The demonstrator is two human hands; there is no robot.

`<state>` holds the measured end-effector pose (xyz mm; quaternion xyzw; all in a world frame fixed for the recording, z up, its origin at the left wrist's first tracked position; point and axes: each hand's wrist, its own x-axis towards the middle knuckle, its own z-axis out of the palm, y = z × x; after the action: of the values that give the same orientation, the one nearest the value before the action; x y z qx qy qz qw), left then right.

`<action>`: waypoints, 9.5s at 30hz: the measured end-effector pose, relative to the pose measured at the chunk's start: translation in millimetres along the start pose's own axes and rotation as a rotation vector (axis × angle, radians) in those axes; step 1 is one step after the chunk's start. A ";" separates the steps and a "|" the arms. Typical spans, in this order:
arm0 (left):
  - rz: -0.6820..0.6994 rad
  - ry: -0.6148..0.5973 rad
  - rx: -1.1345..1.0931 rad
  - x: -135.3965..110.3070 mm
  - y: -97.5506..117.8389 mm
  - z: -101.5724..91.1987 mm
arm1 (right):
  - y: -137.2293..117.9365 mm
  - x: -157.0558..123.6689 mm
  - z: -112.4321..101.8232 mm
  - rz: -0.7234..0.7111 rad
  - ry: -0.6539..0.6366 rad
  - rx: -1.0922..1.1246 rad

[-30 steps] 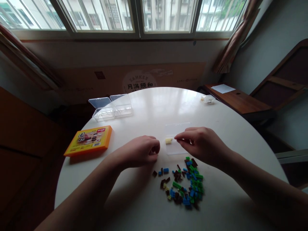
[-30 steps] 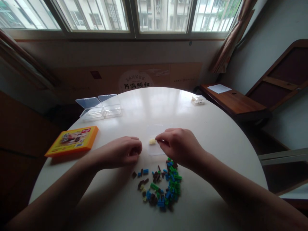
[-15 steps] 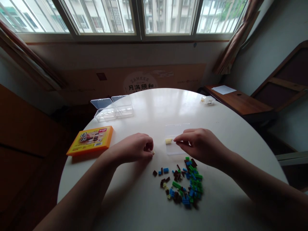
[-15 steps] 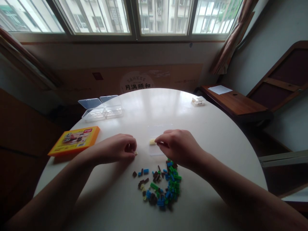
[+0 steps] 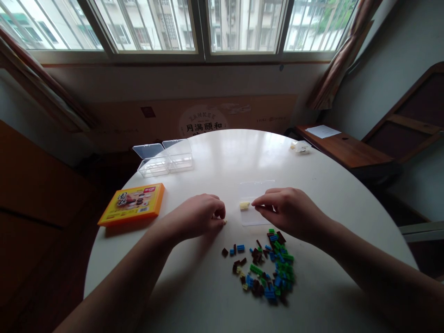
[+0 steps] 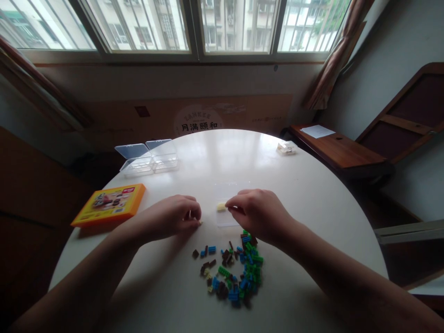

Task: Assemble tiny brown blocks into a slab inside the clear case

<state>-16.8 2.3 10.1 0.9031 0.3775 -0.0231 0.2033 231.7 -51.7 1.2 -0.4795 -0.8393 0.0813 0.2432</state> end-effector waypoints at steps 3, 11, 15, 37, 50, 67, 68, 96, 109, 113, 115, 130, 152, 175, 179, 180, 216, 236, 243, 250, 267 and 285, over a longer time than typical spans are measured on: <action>0.020 0.001 -0.005 0.9 1.1 -0.1 | -0.1 -0.2 -0.3 0.008 -0.005 -0.005; 0.049 0.074 0.006 5.2 -4.2 7.8 | 0.4 0.5 2.0 0.002 -0.001 0.000; 0.087 0.182 -0.067 7.0 -2.2 10.0 | -2.1 0.5 6.0 -0.012 0.006 0.006; 0.199 0.395 -0.319 12.0 20.1 23.4 | -9.4 0.7 9.6 -0.033 -0.006 0.160; 0.186 0.428 -0.258 14.7 24.2 30.8 | -12.2 1.2 6.5 0.020 -0.062 0.107; 0.036 0.353 -0.153 14.9 20.1 32.9 | 9.3 9.2 14.1 0.133 -0.170 -0.256; 0.030 0.350 -0.149 15.1 20.3 32.7 | 9.6 10.0 14.8 0.132 -0.171 -0.260; -0.031 0.340 -0.162 12.8 21.7 31.8 | 3.4 14.1 27.0 0.174 -0.085 -0.301; -0.007 0.345 -0.131 12.5 21.3 32.6 | 0.2 15.9 30.5 0.174 -0.084 -0.343; -0.009 0.340 -0.124 13.1 21.0 32.7 | -0.7 16.8 30.3 0.179 -0.089 -0.322; -0.006 0.339 -0.120 13.2 20.8 32.9 | -0.8 16.8 30.2 0.182 -0.091 -0.317; 0.019 0.252 -0.084 3.5 18.4 9.5 | -0.2 6.3 9.6 0.149 -0.008 -0.265; 0.097 -0.183 0.098 -13.7 53.6 5.5 | -20.2 -19.2 -38.4 -0.256 -0.528 -0.136; 0.146 -0.226 0.152 -23.4 59.2 4.1 | -14.2 -13.2 -36.9 -0.197 -0.561 -0.102; 0.042 -0.252 0.164 -27.2 54.8 -0.4 | -13.8 -12.7 -36.7 -0.205 -0.544 -0.089; 0.016 -0.256 0.173 -28.3 53.8 -1.3 | -14.0 -12.5 -37.0 -0.206 -0.536 -0.091; -0.194 0.045 0.191 -10.5 12.8 -1.0 | -2.3 -6.8 -40.1 -0.049 -0.338 -0.160; 0.060 0.290 0.062 -8.4 29.4 0.6 | -6.4 -3.6 -26.3 -0.059 -0.170 0.010; 0.261 0.488 -0.160 -5.8 36.3 9.1 | -11.8 -0.3 -12.3 -0.036 -0.056 0.316; 0.360 0.575 -0.249 -4.0 36.8 14.8 | -11.3 0.0 -6.1 -0.043 -0.089 0.496; 0.361 0.545 -0.269 -2.6 34.9 17.5 | -0.5 4.7 -7.7 0.051 -0.144 0.536; -0.093 0.264 -0.090 9.1 26.8 28.1 | 7.0 11.6 18.6 0.220 -0.148 -0.212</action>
<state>11.3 -19.4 -8.0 0.8698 0.4429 0.1036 0.1911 223.1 -36.4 -13.7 -0.5839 -0.8013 0.0536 0.1184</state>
